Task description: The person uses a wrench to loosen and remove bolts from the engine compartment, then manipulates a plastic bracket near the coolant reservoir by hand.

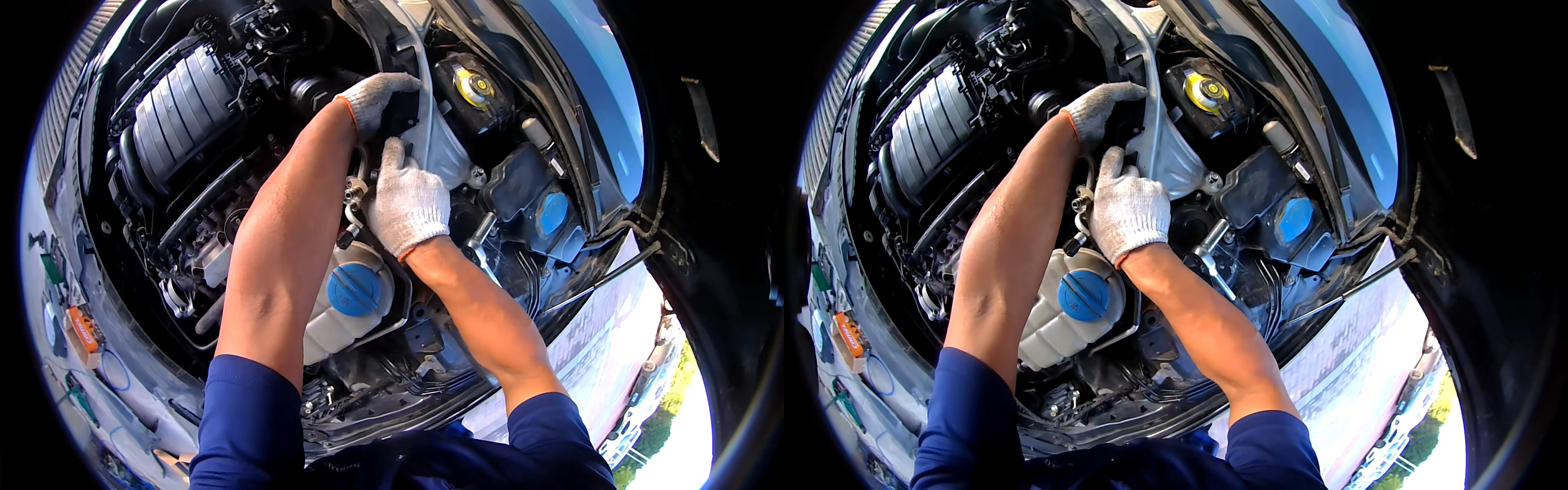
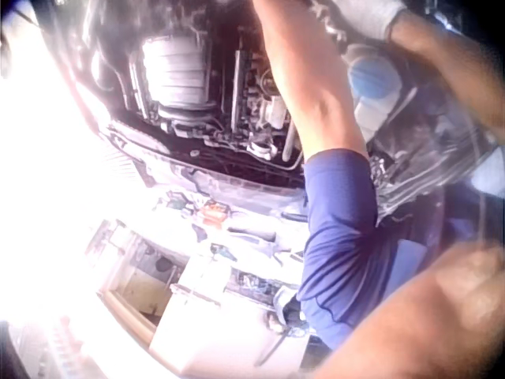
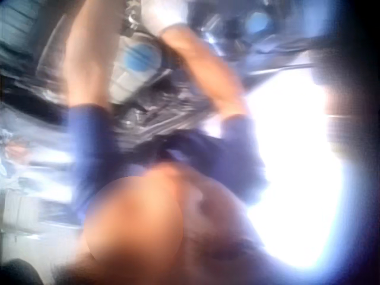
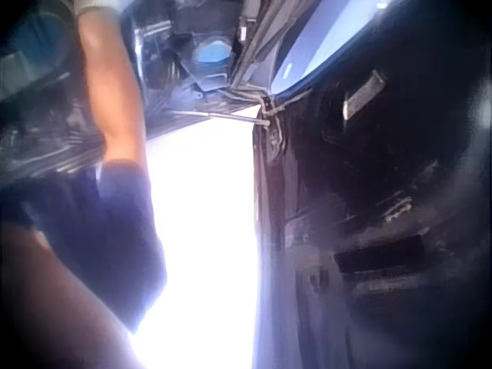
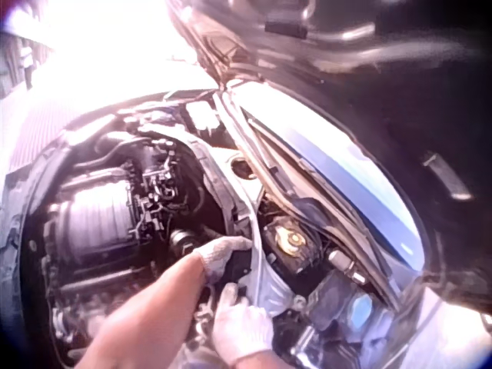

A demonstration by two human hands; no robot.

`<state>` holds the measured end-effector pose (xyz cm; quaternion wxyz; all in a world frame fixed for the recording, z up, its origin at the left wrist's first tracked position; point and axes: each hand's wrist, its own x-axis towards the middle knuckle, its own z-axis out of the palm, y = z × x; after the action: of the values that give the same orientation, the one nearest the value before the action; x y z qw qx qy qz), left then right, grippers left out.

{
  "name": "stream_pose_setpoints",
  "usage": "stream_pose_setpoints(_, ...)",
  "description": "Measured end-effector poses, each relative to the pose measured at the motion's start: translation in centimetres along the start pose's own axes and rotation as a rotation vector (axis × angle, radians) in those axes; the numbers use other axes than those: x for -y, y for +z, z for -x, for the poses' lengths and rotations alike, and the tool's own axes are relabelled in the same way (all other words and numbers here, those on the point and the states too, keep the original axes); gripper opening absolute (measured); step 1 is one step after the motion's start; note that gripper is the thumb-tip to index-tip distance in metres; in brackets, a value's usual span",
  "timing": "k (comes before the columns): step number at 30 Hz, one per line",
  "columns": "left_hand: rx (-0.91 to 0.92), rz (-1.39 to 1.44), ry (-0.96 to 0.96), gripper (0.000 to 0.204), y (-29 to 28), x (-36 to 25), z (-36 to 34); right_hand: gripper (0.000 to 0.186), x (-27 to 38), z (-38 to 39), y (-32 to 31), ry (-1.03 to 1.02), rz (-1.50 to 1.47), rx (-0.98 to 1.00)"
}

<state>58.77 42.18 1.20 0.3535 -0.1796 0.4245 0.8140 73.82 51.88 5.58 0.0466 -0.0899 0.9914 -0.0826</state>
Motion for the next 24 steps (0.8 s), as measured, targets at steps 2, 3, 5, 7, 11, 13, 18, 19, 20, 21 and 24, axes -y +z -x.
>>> stream_pose_setpoints(2,0.039,-0.028,0.018,0.02,-0.5,0.0,0.0,0.07,-0.3,0.1,0.6,-0.041,-0.02,-0.064)
stream_pose_setpoints(3,0.058,-0.044,0.024,0.02,-0.6,0.1,0.0,0.07,-0.6,0.1,0.8,-0.071,-0.027,-0.085)
stream_pose_setpoints(5,0.087,-0.054,0.031,0.021,-0.8,0.0,0.5,0.074,-1.0,-0.1,0.7,-0.109,-0.072,-0.117)
stream_pose_setpoints(7,0.09,-0.08,0.016,0.021,-0.7,-0.3,1.2,0.076,-1.7,0.1,0.9,-0.176,-0.064,-0.127)
stream_pose_setpoints(11,0.11,0.027,-0.007,0.022,-2.0,0.4,-0.7,0.06,-2.0,-1.4,-3.0,-0.237,-0.021,0.182)
stream_pose_setpoints(13,-0.012,-0.032,0.052,0.028,-2.2,0.2,-0.3,0.042,-3.0,-5.4,-4.8,-0.195,-0.32,0.12)
stream_pose_setpoints(18,-0.062,-0.111,0.241,0.062,-1.7,0.1,0.9,0.055,-0.4,-19.5,-6.2,-0.114,0.068,-0.166)
stream_pose_setpoints(19,-0.14,-0.148,0.27,0.065,-1.2,0.0,1.5,0.062,0.3,-22.2,-5.1,-0.108,0.167,-0.208)
stream_pose_setpoints(20,-0.17,-0.207,0.247,0.068,-1.1,-0.1,0.9,0.069,0.9,-24.7,-4.3,-0.031,0.228,-0.155)
stream_pose_setpoints(21,-0.2,-0.266,0.216,0.072,-1.4,-0.1,0.7,0.075,1.9,-26.3,-3.9,0.052,0.287,-0.097)
stream_pose_setpoints(24,-0.179,-0.349,0.238,0.092,-1.6,0.0,0.8,0.069,2.3,-29.1,-2.0,0.155,0.254,-0.142)
